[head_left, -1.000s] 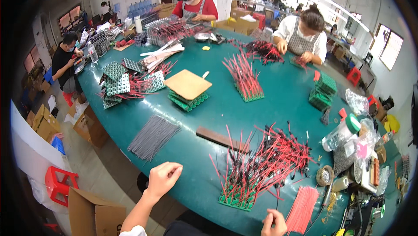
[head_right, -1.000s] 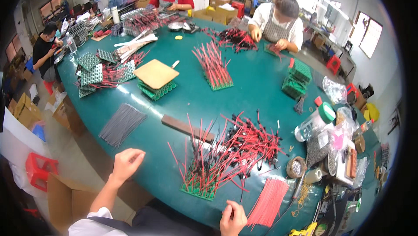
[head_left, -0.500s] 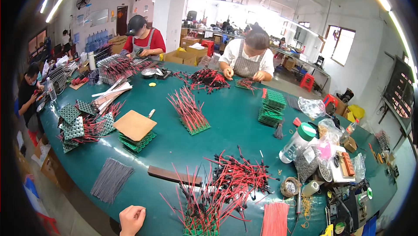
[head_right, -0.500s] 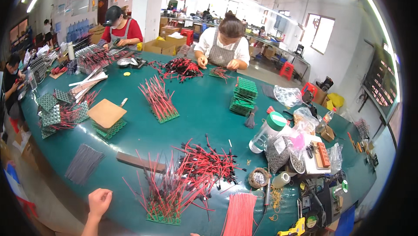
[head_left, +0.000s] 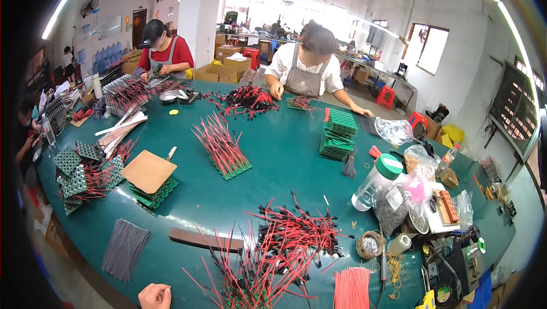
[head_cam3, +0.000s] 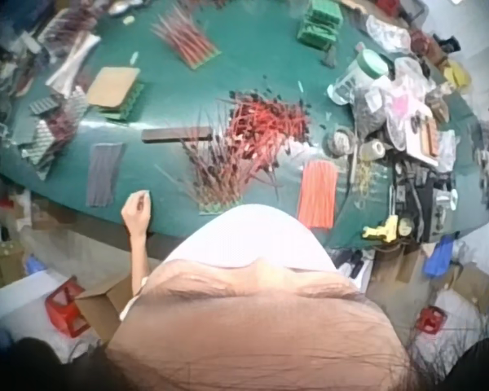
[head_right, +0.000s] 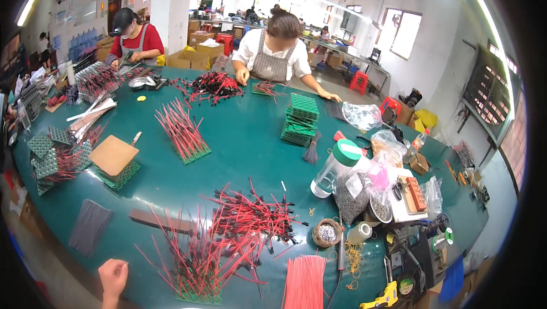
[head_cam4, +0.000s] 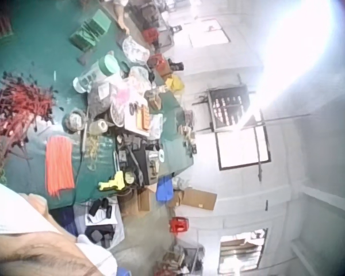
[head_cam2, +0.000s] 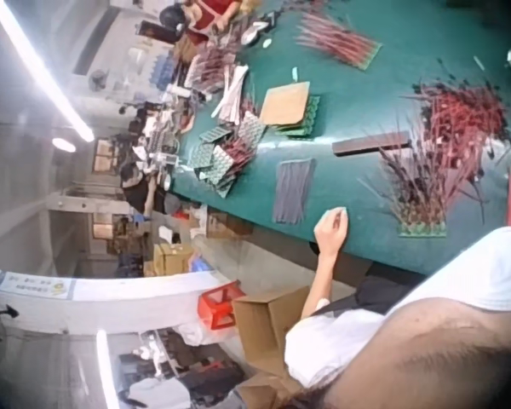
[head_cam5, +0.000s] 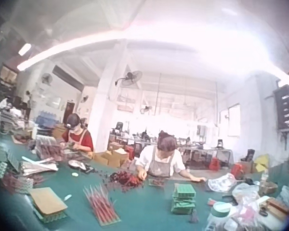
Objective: The person assembles wires and circuit boards with components by hand.
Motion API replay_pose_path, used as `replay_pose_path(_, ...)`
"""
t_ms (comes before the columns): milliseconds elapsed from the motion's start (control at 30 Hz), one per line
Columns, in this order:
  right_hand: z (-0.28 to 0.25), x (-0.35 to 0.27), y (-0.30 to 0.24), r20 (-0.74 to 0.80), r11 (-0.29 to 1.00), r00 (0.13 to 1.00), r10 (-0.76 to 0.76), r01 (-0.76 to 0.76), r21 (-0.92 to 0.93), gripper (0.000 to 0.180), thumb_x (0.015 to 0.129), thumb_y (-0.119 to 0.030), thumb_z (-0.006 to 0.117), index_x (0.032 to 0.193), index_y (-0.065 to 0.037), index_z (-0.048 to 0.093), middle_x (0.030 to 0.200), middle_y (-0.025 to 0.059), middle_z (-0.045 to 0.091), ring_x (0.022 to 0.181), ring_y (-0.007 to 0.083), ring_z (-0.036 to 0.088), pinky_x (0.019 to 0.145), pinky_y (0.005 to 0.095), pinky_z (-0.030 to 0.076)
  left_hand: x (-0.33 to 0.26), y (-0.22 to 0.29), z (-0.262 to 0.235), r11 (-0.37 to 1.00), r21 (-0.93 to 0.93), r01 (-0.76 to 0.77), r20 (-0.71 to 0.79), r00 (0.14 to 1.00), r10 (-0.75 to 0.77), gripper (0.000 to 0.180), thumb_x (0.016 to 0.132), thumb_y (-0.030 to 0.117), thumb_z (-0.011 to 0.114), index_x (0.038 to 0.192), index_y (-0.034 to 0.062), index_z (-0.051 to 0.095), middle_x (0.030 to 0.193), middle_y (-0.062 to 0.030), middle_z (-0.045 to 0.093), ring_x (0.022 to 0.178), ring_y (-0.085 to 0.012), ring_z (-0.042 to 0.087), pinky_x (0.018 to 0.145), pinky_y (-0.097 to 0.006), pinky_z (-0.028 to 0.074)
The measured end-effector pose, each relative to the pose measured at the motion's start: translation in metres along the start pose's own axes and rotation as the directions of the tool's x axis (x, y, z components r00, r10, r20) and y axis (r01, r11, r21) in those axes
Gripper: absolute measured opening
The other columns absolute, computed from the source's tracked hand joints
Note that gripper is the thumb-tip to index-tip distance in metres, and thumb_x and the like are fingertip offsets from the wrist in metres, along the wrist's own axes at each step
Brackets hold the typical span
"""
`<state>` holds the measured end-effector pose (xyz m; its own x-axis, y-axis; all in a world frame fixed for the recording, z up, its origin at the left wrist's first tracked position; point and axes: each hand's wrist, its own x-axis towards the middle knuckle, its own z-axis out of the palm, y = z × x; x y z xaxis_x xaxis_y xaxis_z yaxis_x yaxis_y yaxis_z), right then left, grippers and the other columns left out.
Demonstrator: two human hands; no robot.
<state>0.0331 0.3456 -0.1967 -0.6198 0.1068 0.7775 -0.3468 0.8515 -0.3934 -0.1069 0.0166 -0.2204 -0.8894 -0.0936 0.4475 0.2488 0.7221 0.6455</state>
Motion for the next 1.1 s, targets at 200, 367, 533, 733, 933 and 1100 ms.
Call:
replay_pose_path(200, 0.001, -0.002, 0.003, -0.007, 0.998, 0.999, 0.043, -0.043, -0.053, 0.017, 0.080, 0.001, 0.067, 0.096, 0.008, 0.067, 0.058, 0.0097, 0.051, 0.046, 0.0208, 0.050, 0.042, 0.0331, 0.038, -0.001, 0.001, -0.006, 0.999, 0.036, -0.014, 0.002, 1.000, 0.014, 0.001, 0.076, 0.004, 0.068, 0.076, 0.0025, 0.067, 0.065, -0.0078, 0.060, 0.053, -0.0187, 0.055, 0.050, -0.029, 0.041)
replay_pose_path(367, 0.009, 0.000, 0.019, -0.019, 0.993, 0.998, 0.064, -0.065, -0.094, 0.017, 0.080, 0.001, 0.067, 0.096, 0.007, 0.067, 0.057, 0.0095, 0.050, 0.045, 0.0207, 0.050, 0.042, 0.0330, 0.038, -0.002, -0.004, -0.003, 0.998, 0.055, -0.017, 0.014, 1.000, 0.016, 0.001, 0.075, 0.003, 0.068, 0.075, 0.0029, 0.067, 0.064, -0.0072, 0.059, 0.053, -0.0185, 0.055, 0.049, -0.029, 0.040)
replay_pose_path(533, 0.015, -0.003, 0.023, -0.028, 0.988, 0.996, 0.086, -0.089, -0.128, 0.016, 0.080, 0.001, 0.067, 0.096, 0.007, 0.067, 0.057, 0.0093, 0.050, 0.045, 0.0205, 0.050, 0.041, 0.0330, 0.038, -0.002, -0.006, -0.004, 0.993, 0.077, -0.094, -0.041, 0.994, 0.098, 0.001, 0.074, 0.002, 0.067, 0.074, 0.0035, 0.067, 0.060, -0.0065, 0.057, 0.051, -0.0181, 0.052, 0.048, -0.029, 0.037)
replay_pose_path(733, 0.030, 0.008, 0.054, -0.067, 0.980, 0.995, 0.073, -0.084, -0.182, 0.016, 0.080, 0.001, 0.067, 0.095, 0.007, 0.068, 0.057, 0.0090, 0.050, 0.045, 0.0202, 0.049, 0.041, 0.0329, 0.037, 0.002, 0.010, -0.020, 0.990, 0.136, -0.039, 0.179, 0.984, 0.014, 0.006, 0.087, 0.006, 0.067, 0.093, 0.0053, 0.068, 0.080, -0.0084, 0.064, 0.062, -0.0183, 0.059, 0.057, -0.029, 0.047)
replay_pose_path(933, 0.031, 0.002, 0.052, -0.050, 0.967, 0.990, 0.133, -0.141, -0.212, 0.016, 0.080, 0.001, 0.067, 0.095, 0.006, 0.068, 0.056, 0.0087, 0.049, 0.044, 0.0200, 0.049, 0.041, 0.0328, 0.037, 0.008, 0.021, -0.018, 0.992, 0.122, -0.019, 0.160, 0.987, 0.000, 0.006, 0.085, 0.001, 0.067, 0.091, 0.0031, 0.068, 0.078, -0.0089, 0.063, 0.061, -0.0198, 0.058, 0.056, -0.031, 0.047)
replay_pose_path(1100, 0.032, 0.006, 0.054, -0.042, 0.965, 0.989, 0.141, -0.146, -0.218, 0.015, 0.080, 0.001, 0.067, 0.095, 0.006, 0.068, 0.056, 0.0085, 0.049, 0.044, 0.0198, 0.048, 0.041, 0.0328, 0.037, -0.002, 0.001, -0.001, 0.992, 0.117, -0.051, -0.036, 0.998, 0.055, 0.001, 0.072, 0.003, 0.066, 0.072, 0.0034, 0.067, 0.059, -0.0064, 0.055, 0.049, -0.0178, 0.049, 0.047, -0.029, 0.034)
